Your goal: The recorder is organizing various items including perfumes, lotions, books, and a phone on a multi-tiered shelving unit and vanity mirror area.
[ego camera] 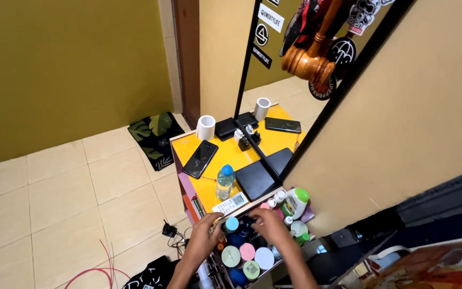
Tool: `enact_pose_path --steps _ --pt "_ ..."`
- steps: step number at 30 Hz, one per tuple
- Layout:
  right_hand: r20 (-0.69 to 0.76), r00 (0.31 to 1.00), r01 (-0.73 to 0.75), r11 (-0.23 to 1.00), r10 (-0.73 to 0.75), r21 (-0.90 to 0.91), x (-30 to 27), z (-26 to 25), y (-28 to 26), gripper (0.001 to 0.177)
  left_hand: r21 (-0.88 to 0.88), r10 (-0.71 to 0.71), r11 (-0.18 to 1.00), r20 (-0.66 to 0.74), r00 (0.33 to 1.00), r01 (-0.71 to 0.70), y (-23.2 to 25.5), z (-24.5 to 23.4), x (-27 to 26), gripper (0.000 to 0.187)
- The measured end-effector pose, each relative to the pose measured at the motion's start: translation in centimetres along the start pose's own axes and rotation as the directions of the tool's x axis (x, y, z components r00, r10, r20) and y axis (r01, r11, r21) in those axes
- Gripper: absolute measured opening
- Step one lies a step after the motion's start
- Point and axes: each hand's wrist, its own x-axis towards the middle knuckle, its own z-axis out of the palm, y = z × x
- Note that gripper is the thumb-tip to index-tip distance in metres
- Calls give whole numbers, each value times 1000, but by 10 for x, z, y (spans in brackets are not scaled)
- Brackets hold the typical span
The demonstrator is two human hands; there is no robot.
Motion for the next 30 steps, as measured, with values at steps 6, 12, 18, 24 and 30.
enact_pose_path --steps 6,12,18,24,30 --pt "-142 990 -28 1000 27 -5 -34 -47 33 32 4 75 997 33 997 -75 34 20 -12 27" --pt "-120 973 -214 969 199 -124 -73 -54 37 38 -44 252 968 212 944 -249 37 69 -19 30" --pt "-140 973 -203 967 182 -156 -95 -9 71 44 -90 252 968 337 907 -235 -6 132 -15 35" --pt "-226 947 -268 951 230 -154 -112 8 61 29 15 217 971 362 907 -238 -3 158 -4 40" --pt "-372 923 -162 975 96 -152 -123 14 53 21 197 99 958 454 885 -209 5 171 4 46"
